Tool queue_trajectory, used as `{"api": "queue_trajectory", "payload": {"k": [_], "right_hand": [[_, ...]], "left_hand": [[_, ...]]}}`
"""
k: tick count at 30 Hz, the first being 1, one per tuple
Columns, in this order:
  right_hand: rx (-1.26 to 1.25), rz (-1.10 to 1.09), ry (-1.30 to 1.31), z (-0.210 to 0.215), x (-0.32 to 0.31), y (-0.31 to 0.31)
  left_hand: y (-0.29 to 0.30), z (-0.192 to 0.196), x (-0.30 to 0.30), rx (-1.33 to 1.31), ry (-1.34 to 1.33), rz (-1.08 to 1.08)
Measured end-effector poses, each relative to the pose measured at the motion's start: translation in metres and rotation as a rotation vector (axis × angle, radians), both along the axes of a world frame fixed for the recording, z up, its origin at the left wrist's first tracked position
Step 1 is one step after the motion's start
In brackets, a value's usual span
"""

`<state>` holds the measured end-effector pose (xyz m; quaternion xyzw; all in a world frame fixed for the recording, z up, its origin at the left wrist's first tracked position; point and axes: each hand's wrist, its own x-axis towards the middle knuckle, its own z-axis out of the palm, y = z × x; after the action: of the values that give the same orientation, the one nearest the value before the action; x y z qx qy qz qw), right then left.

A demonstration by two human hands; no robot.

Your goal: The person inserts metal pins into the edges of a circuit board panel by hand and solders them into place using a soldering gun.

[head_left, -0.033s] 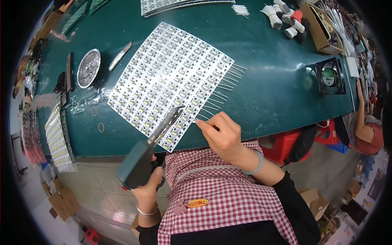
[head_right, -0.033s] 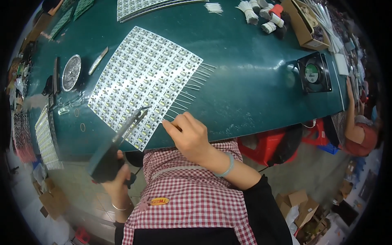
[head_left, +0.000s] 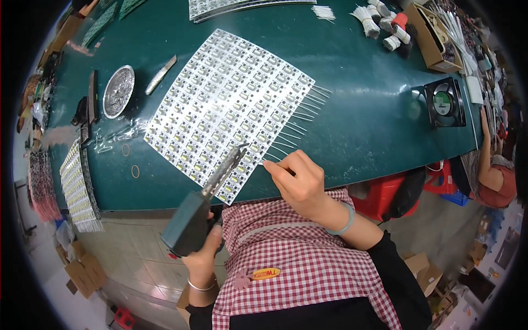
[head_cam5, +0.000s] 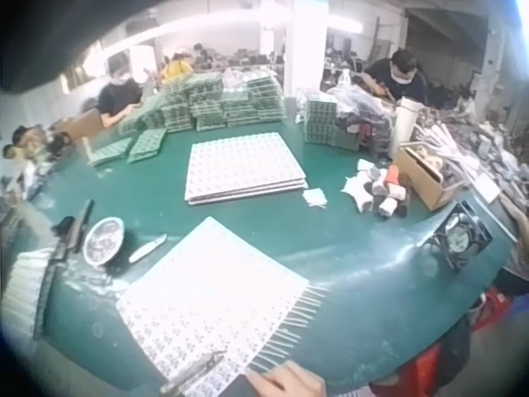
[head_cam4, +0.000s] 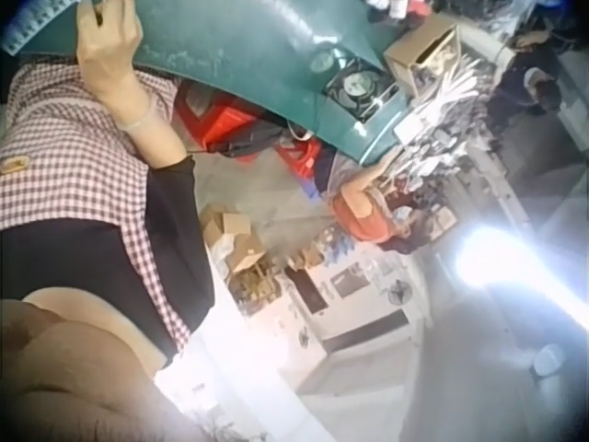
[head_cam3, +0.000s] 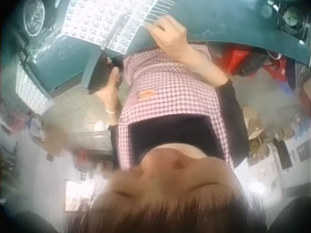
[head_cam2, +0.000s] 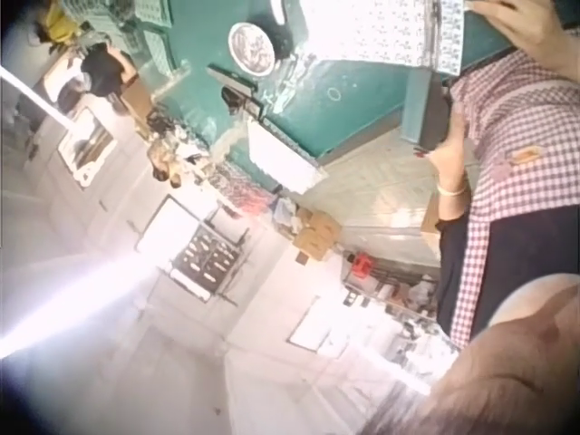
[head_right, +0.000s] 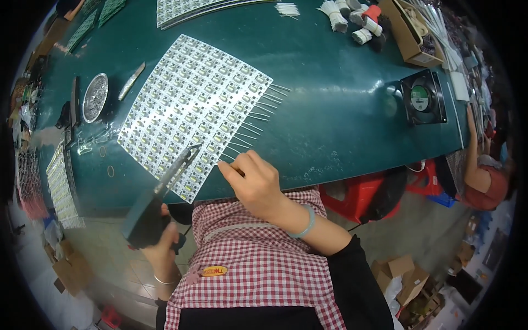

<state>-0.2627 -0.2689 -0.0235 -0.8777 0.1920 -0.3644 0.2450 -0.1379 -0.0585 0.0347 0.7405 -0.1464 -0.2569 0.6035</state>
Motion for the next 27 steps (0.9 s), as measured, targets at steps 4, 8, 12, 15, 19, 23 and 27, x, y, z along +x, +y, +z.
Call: {"api": "queue_trajectory", "payload": {"k": [4, 8, 12, 15, 19, 23, 27], "right_hand": [[-0.003, -0.004, 0.017, -0.004, 0.001, -0.001], [-0.012, -0.013, 0.039, -0.005, 0.001, -0.001], [-0.015, -0.013, 0.044, -0.006, 0.002, -0.002], [0.000, -0.023, 0.032, -0.005, 0.003, 0.000], [0.009, -0.038, 0.026, -0.004, 0.004, -0.001], [0.005, -0.037, 0.028, -0.005, 0.004, 0.000], [-0.008, -0.045, 0.036, -0.007, 0.004, 0.001]], "left_hand": [[0.003, -0.003, -0.020, 0.156, -0.053, -0.024], [0.011, -0.008, -0.021, 0.297, -0.170, -0.230], [0.011, -0.009, -0.023, 0.349, -0.160, -0.236], [0.010, -0.010, -0.024, 0.326, -0.236, -0.248], [0.005, -0.009, -0.023, 0.335, -0.287, -0.263], [-0.001, -0.016, -0.019, 0.202, -0.401, -0.276], [-0.003, -0.014, -0.016, 0.206, -0.448, -0.306]]}}
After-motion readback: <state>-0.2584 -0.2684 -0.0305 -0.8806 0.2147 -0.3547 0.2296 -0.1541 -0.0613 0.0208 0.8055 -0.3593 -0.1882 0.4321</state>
